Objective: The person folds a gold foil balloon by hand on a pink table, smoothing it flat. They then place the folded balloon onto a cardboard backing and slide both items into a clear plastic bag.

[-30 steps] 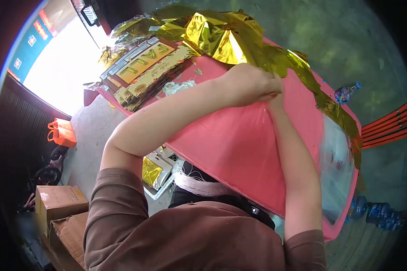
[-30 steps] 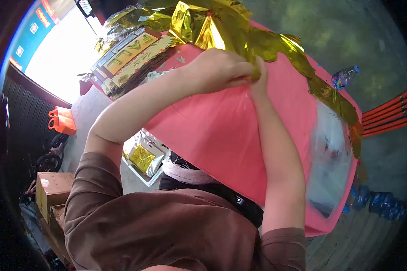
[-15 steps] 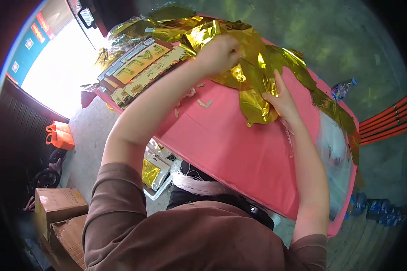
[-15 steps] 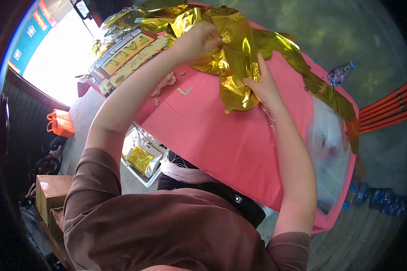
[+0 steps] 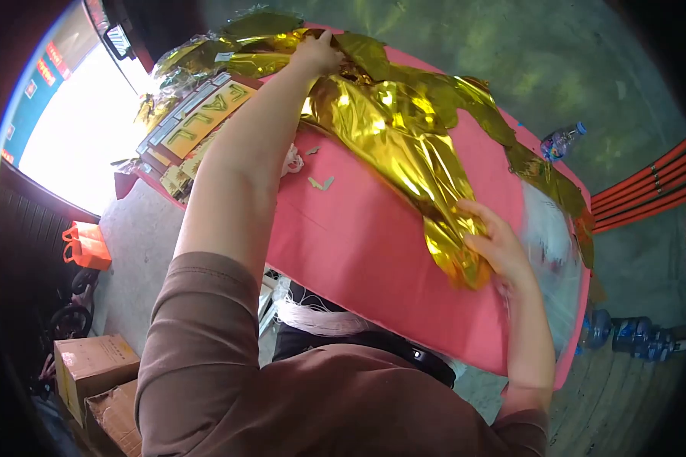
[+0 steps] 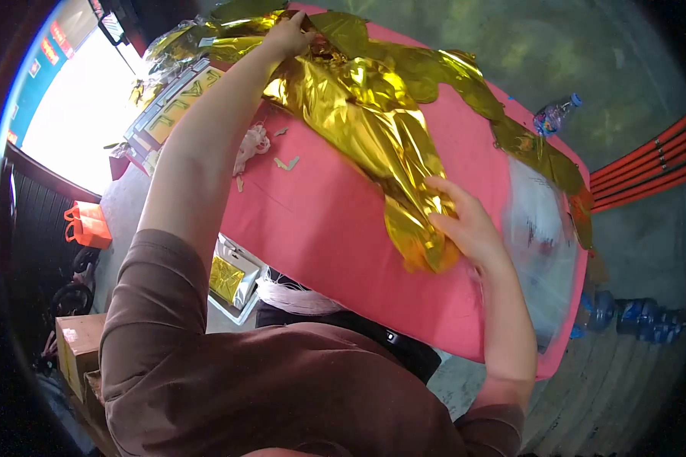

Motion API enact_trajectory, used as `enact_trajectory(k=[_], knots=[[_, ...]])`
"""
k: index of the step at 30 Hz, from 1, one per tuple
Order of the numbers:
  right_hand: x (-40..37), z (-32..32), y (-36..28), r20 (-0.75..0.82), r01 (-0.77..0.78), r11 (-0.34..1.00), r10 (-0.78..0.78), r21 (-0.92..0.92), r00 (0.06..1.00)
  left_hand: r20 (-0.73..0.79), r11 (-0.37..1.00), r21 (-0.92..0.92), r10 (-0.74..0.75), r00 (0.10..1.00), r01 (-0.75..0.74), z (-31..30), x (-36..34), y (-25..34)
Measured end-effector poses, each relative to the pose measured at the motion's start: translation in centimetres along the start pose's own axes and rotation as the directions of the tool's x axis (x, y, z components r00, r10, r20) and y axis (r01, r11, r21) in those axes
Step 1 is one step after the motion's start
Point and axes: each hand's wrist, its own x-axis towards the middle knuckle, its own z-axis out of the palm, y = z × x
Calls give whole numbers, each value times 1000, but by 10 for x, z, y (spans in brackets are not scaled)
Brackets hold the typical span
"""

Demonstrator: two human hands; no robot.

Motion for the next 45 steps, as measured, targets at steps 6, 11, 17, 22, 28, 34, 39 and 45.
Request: enact_trajectory(k=[6,11,17,22,28,34,39,45], knots=[[-71,-30,20,-67,-67,994,73,86,995,-146,988,43,152,978,-147,19,24,-6],[-100,-43,29,-135,-31,973,63,228,989,-98,894,-89,431,897,-439,-7,-21,23],[-99,-29,30,-167,-21,981,54,192,984,144,650,-277,756,639,-708,-11,-105,49],[-109,-32,28,-175,5,993,15,115,984,393,815,170,460,796,-555,0,-122,37],[-133,-44,34,-122,0,989,18,146,992,300,835,315,363,882,-451,-32,-133,42],[-130,-39,37,-111,21,998,-14,55,994,411,746,-636,543,732,-196,-1,-194,71],[-125,-31,35,-230,-46,998,52,30,972,57,620,-584,675,736,-524,-11,-220,72],[-118,-35,54,-288,74,991,-38,113,957,254,789,-520,510,822,-329,-83,-229,71]])
